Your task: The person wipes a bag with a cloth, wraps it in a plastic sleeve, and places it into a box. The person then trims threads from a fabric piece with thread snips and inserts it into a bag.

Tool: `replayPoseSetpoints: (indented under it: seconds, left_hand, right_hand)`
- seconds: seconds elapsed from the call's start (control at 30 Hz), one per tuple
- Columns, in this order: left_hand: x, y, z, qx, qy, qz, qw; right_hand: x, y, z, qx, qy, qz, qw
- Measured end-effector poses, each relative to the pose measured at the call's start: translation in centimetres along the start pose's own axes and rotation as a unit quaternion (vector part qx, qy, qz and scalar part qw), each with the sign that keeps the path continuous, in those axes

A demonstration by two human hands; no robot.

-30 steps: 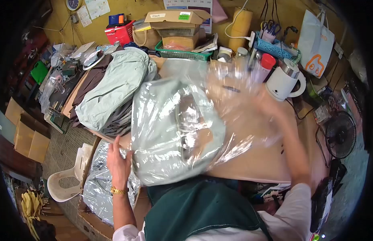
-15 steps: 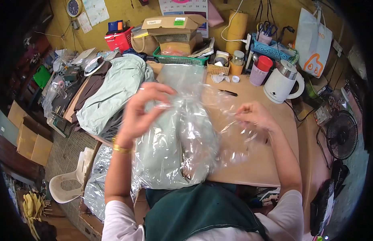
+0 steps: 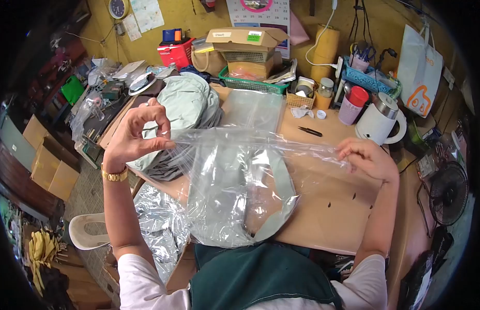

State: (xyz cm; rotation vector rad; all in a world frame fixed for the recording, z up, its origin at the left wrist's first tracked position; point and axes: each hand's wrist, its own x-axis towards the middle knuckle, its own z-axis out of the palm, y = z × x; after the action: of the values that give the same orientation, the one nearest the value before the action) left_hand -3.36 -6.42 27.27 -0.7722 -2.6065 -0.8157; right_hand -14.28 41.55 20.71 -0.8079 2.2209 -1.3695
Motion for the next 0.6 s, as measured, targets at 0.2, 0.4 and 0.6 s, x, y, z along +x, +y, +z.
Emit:
replayPoseSetpoints:
  seconds: [0.2,0.4,0.6]
  left_hand:
    - [0.1,-0.1,0.1,0.067,-0.05,-0.001,0.997]
    - [0.7,-1.6,1.0,-0.253,0.036,0.067,0.964]
    - [0.5,-0.6,-0.1,-0.333,0.035,0.057,0.94]
  right_hand:
    - [-0.9,0.5,-0.9,-0.101,0.009,-0.158,0.982]
    - [2.5,3.7,-0.1,0.216,-0.023,-0.461,0.86]
    - [0.6,2.7,-2.1,0.084,0.114,-0.33,0.933]
